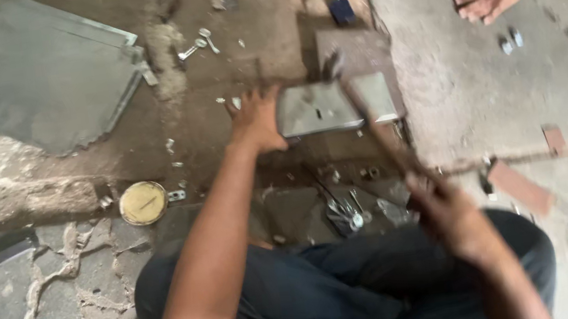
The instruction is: The person sits on the floor and assembles a lock mechanism into a metal box. They use a hammer and a punch to create holes in the metal, then insert the lock and secure it with screws using a screwdriver.
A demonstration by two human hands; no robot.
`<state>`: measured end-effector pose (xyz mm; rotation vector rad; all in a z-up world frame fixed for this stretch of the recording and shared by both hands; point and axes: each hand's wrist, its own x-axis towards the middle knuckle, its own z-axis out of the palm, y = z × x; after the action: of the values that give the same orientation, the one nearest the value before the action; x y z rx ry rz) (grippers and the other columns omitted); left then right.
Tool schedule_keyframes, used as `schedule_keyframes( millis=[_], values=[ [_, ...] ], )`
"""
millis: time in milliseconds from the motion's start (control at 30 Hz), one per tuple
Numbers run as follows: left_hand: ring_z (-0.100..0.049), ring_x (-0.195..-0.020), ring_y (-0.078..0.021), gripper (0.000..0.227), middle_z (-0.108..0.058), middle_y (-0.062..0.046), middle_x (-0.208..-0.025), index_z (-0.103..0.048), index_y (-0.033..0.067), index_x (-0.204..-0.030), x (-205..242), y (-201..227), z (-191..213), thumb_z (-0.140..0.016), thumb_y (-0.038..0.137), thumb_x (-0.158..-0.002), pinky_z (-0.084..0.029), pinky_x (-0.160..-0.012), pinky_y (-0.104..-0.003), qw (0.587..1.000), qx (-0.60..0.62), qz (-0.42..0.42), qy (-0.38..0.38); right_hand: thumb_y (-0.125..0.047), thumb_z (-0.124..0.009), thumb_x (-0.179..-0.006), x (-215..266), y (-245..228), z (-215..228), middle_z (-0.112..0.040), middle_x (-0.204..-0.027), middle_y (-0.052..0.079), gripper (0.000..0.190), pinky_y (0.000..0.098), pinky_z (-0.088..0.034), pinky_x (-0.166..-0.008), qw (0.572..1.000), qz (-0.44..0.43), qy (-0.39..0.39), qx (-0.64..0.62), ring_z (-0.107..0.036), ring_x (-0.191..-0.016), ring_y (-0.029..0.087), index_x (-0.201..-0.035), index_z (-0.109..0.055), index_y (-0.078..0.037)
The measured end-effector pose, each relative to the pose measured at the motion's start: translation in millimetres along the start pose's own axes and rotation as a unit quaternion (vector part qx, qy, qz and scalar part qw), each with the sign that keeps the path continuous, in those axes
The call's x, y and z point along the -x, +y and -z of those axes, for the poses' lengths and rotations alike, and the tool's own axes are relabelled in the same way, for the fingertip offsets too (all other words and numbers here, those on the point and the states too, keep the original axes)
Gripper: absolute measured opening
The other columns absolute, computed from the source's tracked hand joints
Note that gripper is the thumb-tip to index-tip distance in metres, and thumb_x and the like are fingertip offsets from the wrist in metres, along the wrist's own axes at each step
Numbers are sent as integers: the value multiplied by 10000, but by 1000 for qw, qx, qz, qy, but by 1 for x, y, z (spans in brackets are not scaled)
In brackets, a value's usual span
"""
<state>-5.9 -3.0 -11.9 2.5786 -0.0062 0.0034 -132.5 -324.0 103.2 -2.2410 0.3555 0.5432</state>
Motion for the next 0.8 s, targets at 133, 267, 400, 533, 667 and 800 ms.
schedule_keyframes(
  millis=[133,267,400,533,667,800],
  values=[
    [-435,-1379,-364,1185,-539,-152,-1410,-493,245,-1463,6,9,14,-983,267,-384,-141,-1200,-686,996,-50,-51,58,-372,-633,-984,-37,7,52,-649,-739,92,549,305,-433,-483,993,82,87,-7,-533,-554,126,-1471,-593,-123],
    [-465,-1394,-324,1029,-566,-97,-1375,-565,243,-1420,33,23,58,-976,303,-479,-71,-1250,-644,973,-74,-144,164,-324,-681,-973,-79,22,45,-734,-935,154,533,392,-559,-663,979,49,175,94,-690,-691,244,-1469,-602,-148],
    [-475,-1403,-333,859,-579,-66,-1391,-614,235,-1391,76,38,97,-988,381,-632,-27,-1246,-627,944,-62,-235,225,-382,-748,-920,-112,54,20,-774,-1056,230,628,449,-565,-930,972,34,160,171,-741,-1005,341,-1481,-578,-157],
    [-475,-1342,-359,954,-589,-101,-1348,-619,237,-1369,91,70,109,-963,363,-488,6,-1197,-648,955,-53,-235,175,-495,-665,-992,-112,51,40,-665,-1412,174,548,440,-478,-1089,966,208,152,-9,-610,-1323,321,-1366,-677,-95],
    [-492,-1399,-287,924,-613,-30,-1389,-633,285,-1401,97,91,84,-891,138,-526,-15,-1254,-560,952,-98,-288,41,-624,-586,-946,-78,29,45,-635,-1455,132,761,379,-457,-1125,933,233,-145,-233,-605,-1349,265,-1385,-628,-3],
    [-361,-1509,-238,918,-503,7,-1532,-540,308,-1482,91,97,71,-860,74,-655,-10,-1252,-461,909,-117,-369,156,-360,-784,-823,-63,28,26,-725,-1237,185,638,423,-550,-995,947,240,-204,-67,-689,-1132,287,-1341,-632,-19]
  ],
)
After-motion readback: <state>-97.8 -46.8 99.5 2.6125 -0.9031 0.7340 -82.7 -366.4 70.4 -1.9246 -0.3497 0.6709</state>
